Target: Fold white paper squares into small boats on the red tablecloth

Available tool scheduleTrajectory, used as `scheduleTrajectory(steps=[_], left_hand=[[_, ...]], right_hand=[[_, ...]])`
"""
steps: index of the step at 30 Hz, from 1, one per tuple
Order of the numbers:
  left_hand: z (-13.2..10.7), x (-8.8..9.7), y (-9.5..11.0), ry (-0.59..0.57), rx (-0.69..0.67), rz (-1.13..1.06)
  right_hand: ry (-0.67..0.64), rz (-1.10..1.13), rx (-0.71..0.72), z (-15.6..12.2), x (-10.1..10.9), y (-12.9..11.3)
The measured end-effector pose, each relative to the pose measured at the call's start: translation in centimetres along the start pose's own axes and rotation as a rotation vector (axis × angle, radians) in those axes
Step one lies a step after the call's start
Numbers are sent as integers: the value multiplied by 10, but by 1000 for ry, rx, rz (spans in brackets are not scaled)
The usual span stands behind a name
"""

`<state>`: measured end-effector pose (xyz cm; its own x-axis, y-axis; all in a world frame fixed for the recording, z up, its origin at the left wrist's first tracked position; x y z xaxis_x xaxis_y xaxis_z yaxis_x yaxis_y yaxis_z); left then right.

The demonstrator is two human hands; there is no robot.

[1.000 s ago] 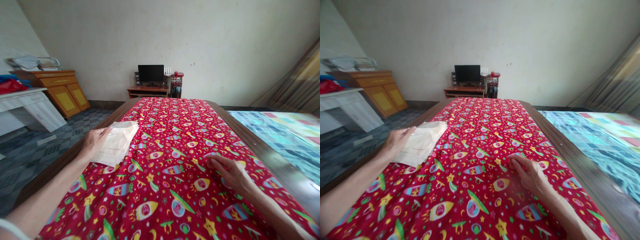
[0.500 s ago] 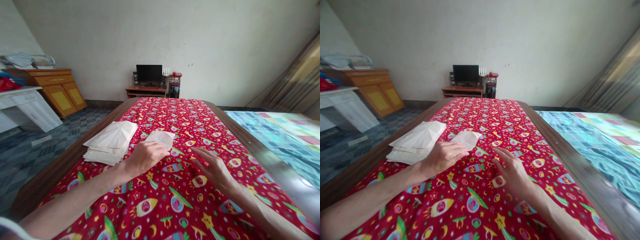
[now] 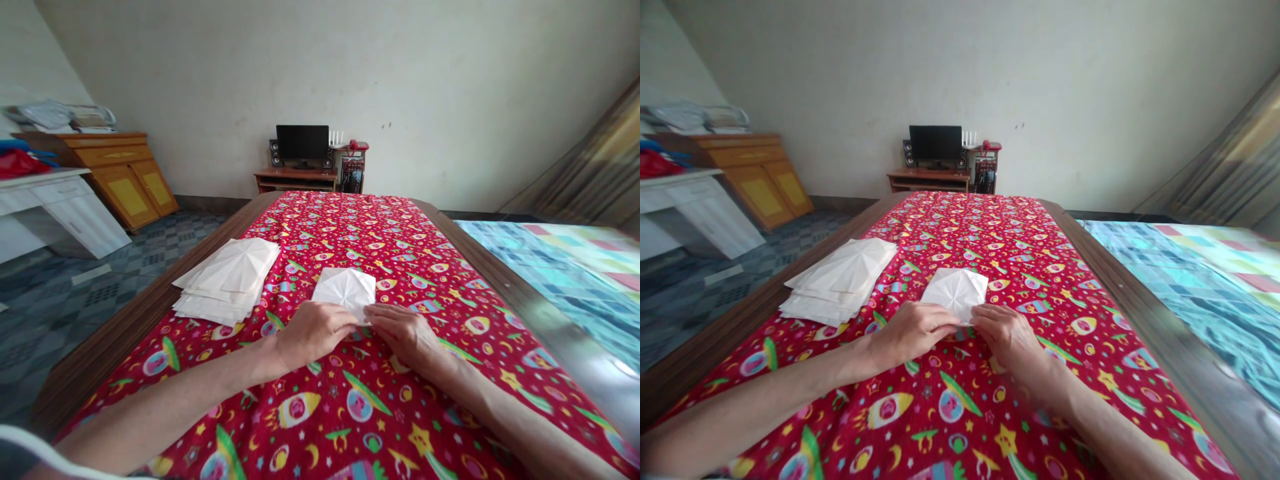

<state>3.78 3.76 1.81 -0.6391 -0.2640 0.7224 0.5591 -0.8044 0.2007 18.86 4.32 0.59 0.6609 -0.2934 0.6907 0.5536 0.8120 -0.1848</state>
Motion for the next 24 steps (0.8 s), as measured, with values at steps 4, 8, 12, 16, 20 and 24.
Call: scheduleTrajectory(steps=[4, 8, 12, 16, 20, 24], left_hand=[[-9, 5, -16, 2, 58, 18], [-19, 14, -30, 22, 30, 42], [-27, 22, -36, 14, -37, -13], [-27, 25, -36, 9, -74, -48], [-26, 25, -35, 19, -110, -65], [-27, 25, -36, 43, -78, -97]], right_hand=[[3, 31, -37, -4, 2, 5], [85, 54, -59, -8, 8, 12], [129, 103, -49, -13, 12, 14], [88, 160, -63, -17, 10, 16], [131, 153, -41, -15, 11, 15], [176, 143, -22, -8, 14, 11]])
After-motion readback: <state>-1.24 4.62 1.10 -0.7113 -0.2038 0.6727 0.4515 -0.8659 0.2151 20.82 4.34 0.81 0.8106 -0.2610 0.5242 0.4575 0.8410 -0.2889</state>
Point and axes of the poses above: each hand's wrist, its own z-axis towards the middle knuckle, its own x-axis out of the back of the hand, y = z × x, the point moved 6 cm from there along z, towards the middle knuckle, and after that the axes turned 14 degrees about y, right-handed, at the moved point
